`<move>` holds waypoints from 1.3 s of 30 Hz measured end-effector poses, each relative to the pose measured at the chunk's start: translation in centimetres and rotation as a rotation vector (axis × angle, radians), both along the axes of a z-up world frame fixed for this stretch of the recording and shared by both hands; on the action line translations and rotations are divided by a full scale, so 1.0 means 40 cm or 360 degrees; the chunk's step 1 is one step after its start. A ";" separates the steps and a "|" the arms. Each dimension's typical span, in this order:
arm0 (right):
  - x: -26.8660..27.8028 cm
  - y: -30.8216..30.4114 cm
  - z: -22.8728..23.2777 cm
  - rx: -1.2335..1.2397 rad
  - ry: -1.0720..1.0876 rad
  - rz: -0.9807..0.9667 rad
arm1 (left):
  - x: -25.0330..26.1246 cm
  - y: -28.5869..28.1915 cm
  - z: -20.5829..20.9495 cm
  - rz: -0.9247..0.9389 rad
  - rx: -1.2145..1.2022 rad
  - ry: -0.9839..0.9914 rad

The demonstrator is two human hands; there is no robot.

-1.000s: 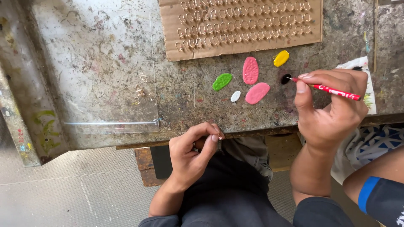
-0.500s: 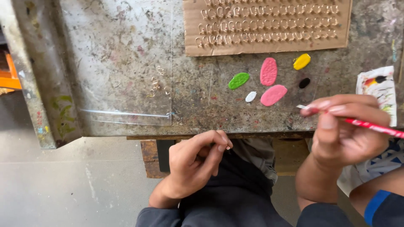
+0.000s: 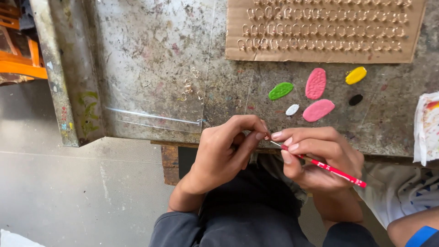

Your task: Painting small decorative details on jewelry components using a fine brush and repositioning them on a workbench.

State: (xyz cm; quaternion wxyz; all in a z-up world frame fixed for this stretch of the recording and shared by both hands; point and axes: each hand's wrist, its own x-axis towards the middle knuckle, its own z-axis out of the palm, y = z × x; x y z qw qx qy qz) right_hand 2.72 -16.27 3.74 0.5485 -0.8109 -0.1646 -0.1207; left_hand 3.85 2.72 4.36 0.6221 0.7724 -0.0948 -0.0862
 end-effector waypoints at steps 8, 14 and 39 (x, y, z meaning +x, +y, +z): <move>0.006 -0.009 -0.022 -0.0091 -0.0141 0.0048 | 0.008 0.005 0.003 -0.0022 -0.0056 0.0053; 0.005 -0.011 -0.022 -0.0159 -0.0155 0.0033 | 0.004 0.003 0.000 -0.0012 -0.0017 0.0006; 0.019 -0.012 -0.019 -0.0129 -0.0204 0.0142 | 0.000 0.005 -0.018 0.0001 0.0042 -0.0049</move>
